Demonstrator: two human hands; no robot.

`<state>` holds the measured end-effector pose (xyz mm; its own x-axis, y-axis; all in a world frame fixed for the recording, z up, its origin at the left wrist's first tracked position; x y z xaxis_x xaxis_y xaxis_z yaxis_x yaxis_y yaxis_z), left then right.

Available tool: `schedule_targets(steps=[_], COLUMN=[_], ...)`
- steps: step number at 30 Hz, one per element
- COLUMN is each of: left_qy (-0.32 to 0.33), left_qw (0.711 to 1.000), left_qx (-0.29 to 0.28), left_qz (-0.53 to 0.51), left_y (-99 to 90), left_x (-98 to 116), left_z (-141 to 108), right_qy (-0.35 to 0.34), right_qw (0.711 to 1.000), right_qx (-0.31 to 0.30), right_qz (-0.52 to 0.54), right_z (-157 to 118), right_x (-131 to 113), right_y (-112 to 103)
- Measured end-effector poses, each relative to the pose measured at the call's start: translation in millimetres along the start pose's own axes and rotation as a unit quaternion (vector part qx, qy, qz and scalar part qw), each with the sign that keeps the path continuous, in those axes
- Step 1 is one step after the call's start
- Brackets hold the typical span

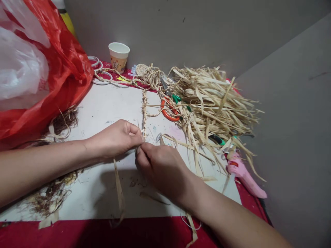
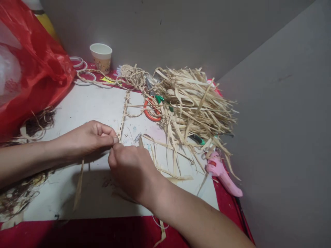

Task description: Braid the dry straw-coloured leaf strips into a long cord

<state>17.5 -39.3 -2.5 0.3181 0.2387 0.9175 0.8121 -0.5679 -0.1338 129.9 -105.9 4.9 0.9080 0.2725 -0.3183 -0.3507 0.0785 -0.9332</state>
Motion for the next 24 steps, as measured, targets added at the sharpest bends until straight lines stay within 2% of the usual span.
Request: schedule_targets(steps=[3, 5, 6, 7, 10, 11, 12, 14, 16, 18, 24], left_qy=[-0.017, -0.026, -0.031, -0.038, -0.051, -0.052, -0.051, -0.044, -0.037, -0.031, 0.007], left_qw=[1.000, 0.999, 0.999, 0.998, 0.994, 0.993, 0.993, 0.993, 0.993, 0.993, 0.997], left_qx=[0.003, -0.002, -0.008, -0.016, -0.044, -0.051, -0.054, -0.060, -0.069, -0.074, -0.068], left_qz=[-0.017, -0.027, -0.035, -0.046, -0.080, -0.088, -0.093, -0.095, -0.089, -0.082, -0.034], left_y=[-1.0, -2.4, -3.3, -4.1, -6.6, -7.4, -8.2, -8.9, -8.1, -6.7, -6.2], left_x=[2.8, 4.1, 4.2, 4.1, 3.2, 3.0, 3.0, 3.7, 5.0, 6.8, 11.2], left_z=[-0.2, 0.0, 0.3, 0.6, 1.6, 1.9, 2.2, 2.4, 2.2, 1.7, -1.1], right_qy=[-0.034, -0.026, -0.014, 0.010, 0.128, 0.164, 0.189, 0.217, 0.225, 0.226, 0.236], right_qw=[0.998, 0.993, 0.989, 0.985, 0.962, 0.949, 0.937, 0.909, 0.878, 0.849, 0.804], right_qx=[-0.049, -0.101, -0.108, -0.091, 0.042, 0.068, 0.067, 0.002, -0.090, -0.149, -0.188], right_qz=[-0.001, 0.058, 0.103, 0.148, 0.238, 0.260, 0.287, 0.355, 0.414, 0.454, 0.513], right_z=[-4.8, -6.7, -6.2, -4.1, 7.7, 11.7, 15.5, 20.8, 21.6, 20.0, 20.2], right_x=[-9.8, -14.1, -14.3, -12.3, 6.8, 14.5, 21.1, 29.9, 33.1, 33.6, 37.2], right_y=[-7.4, -17.6, -24.0, -30.8, -44.7, -44.0, -40.2, -26.7, -12.8, -4.8, -1.6])
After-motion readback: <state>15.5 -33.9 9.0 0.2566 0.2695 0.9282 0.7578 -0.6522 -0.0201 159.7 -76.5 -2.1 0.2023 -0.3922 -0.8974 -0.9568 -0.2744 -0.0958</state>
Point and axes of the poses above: each hand's wrist, its own z-axis towards the middle knuckle, its own y-axis out of the palm, x = y × z, the point moved 3 cm from there along z, towards the middle knuckle, and after that the axes turned 11 degrees about x, right-handed, at the moved point
